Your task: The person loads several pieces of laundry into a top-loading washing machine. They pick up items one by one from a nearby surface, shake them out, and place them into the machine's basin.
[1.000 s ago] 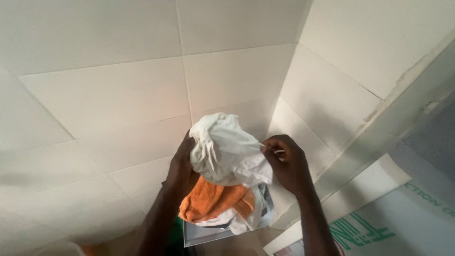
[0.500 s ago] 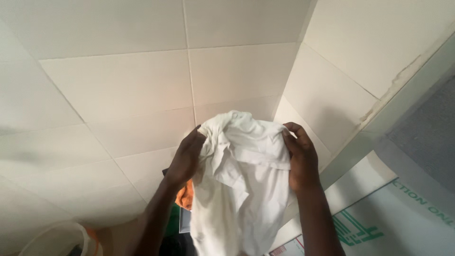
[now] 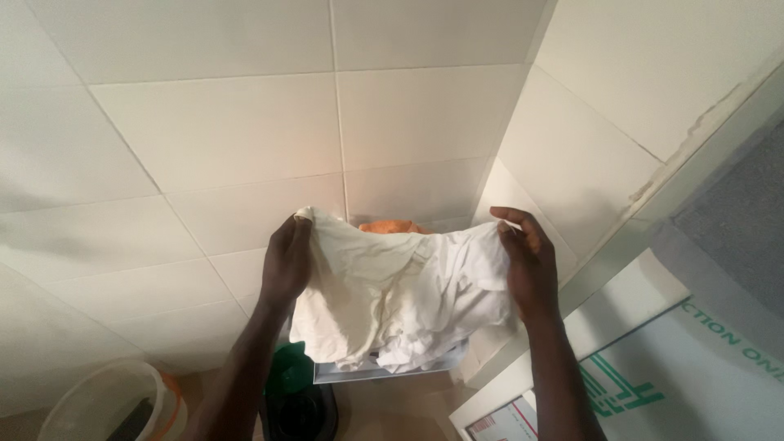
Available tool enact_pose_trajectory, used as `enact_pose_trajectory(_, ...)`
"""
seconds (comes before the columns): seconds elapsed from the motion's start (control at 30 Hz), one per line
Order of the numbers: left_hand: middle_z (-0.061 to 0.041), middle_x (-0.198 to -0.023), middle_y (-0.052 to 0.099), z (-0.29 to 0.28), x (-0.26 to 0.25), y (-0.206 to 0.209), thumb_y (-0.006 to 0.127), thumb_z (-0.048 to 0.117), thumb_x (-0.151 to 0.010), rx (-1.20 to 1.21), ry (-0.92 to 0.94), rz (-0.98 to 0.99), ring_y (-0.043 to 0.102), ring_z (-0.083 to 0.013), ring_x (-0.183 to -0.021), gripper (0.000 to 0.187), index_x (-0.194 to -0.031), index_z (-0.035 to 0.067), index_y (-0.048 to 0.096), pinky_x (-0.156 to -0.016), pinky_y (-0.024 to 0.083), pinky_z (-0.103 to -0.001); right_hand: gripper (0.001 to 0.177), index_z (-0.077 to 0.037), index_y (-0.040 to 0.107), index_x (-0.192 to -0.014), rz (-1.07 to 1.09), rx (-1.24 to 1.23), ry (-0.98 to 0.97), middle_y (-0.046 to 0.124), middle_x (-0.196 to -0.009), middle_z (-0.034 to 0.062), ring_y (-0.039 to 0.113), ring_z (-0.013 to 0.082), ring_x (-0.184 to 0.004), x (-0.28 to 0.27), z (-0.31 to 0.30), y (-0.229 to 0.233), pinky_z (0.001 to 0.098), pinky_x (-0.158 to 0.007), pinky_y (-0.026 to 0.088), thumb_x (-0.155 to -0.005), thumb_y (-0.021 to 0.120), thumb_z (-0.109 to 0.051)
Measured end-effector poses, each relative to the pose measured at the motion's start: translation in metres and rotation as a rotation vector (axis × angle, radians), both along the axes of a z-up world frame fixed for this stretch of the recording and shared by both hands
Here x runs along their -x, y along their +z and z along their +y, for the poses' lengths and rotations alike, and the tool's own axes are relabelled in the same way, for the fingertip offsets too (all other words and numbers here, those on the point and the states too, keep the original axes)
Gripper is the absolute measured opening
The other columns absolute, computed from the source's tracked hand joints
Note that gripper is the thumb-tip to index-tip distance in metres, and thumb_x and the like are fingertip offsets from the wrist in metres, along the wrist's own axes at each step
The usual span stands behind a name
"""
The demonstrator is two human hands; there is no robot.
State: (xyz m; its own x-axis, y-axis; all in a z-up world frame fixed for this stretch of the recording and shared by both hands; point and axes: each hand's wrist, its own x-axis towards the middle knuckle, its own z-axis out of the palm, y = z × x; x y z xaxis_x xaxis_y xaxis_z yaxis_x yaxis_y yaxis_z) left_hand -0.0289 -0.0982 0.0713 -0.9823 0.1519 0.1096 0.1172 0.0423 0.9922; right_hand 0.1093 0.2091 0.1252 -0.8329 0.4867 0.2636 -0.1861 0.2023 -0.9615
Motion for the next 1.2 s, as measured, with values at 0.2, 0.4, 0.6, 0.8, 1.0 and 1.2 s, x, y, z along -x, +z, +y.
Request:
enact_pose_trajectory(0.2, -0.002, -0.092, 0.066, 0.006, -0.027, 0.042, 0.041, 0.032, -0.107, -0.169, 0.012, -0.108, 0.06, -0.0109, -0.086, 0.037, -0.11, 0.004, 0.065, -0.08, 0.051, -0.028, 0.03, -0.005, 0.073, -0.122, 0.004, -0.248, -0.093, 0.068, -0.093, -0.001, 0.05, 0.0039, -0.077, -0.022, -0.018, 0.016, 0.0188, -0.074, 0.041, -0.102, 0.055, -0.019)
enact_pose_trajectory(0.4, -0.005, -0.092, 0.065, 0.005, -0.034, 0.061, 0.037, 0.034, -0.11, -0.04, -0.002, -0.029, 0.059, -0.0136, -0.086, 0.04, -0.111, 0.003, 0.062, -0.079, 0.051, -0.032, 0.029, -0.002, 0.075, -0.119, -0.021, -0.064, -0.004, 0.074, -0.099, -0.0001, 0.059, 0.0066, -0.082, -0.029, -0.013, 0.004, 0.0222, -0.076, 0.046, -0.095, 0.06, -0.01)
enact_pose_trajectory(0.6, -0.011, -0.095, 0.062, -0.001, -0.036, 0.06, 0.037, 0.032, -0.113, -0.156, 0.029, 0.026, 0.058, -0.0168, -0.085, 0.042, -0.115, -0.001, 0.062, -0.076, 0.051, -0.033, 0.025, 0.002, 0.073, -0.11, -0.073, -0.144, -0.046, 0.075, -0.102, 0.0082, 0.065, 0.0121, -0.091, -0.026, -0.004, -0.017, 0.0272, -0.081, 0.051, -0.093, 0.077, -0.015)
enact_pose_trajectory(0.8, -0.02, -0.107, 0.076, -0.004, -0.041, 0.081, 0.028, 0.032, -0.108, -0.204, 0.066, -0.03, 0.076, -0.0301, -0.082, 0.041, -0.115, -0.002, 0.052, -0.073, 0.065, -0.041, 0.047, -0.009, 0.074, -0.114, -0.308, -0.472, 0.211, 0.076, -0.108, 0.0046, 0.074, 0.019, -0.094, -0.034, -0.003, -0.012, 0.0365, -0.075, 0.057, -0.074, 0.088, -0.028)
enact_pose_trajectory(1.0, -0.02, -0.104, 0.077, 0.006, -0.055, 0.08, 0.031, 0.03, -0.111, -0.241, -0.028, 0.03, 0.075, -0.0238, -0.091, 0.041, -0.112, -0.001, 0.057, -0.083, 0.061, -0.036, 0.031, -0.002, 0.075, -0.1, -0.375, -0.6, 0.316, 0.075, -0.099, 0.0094, 0.074, 0.0199, -0.095, -0.038, -0.009, -0.026, 0.0344, -0.087, 0.058, -0.084, 0.086, -0.027)
enact_pose_trajectory(1.2, -0.017, -0.103, 0.076, 0.01, -0.061, 0.089, 0.03, 0.027, -0.11, -0.23, -0.037, 0.095, 0.073, -0.0217, -0.087, 0.038, -0.111, 0.001, 0.058, -0.079, 0.061, -0.037, 0.029, -0.004, 0.067, -0.114, -0.205, -0.289, 0.352, 0.076, -0.099, 0.0046, 0.07, 0.0132, -0.093, -0.047, -0.001, -0.024, 0.0305, -0.085, 0.055, -0.086, 0.073, -0.011)
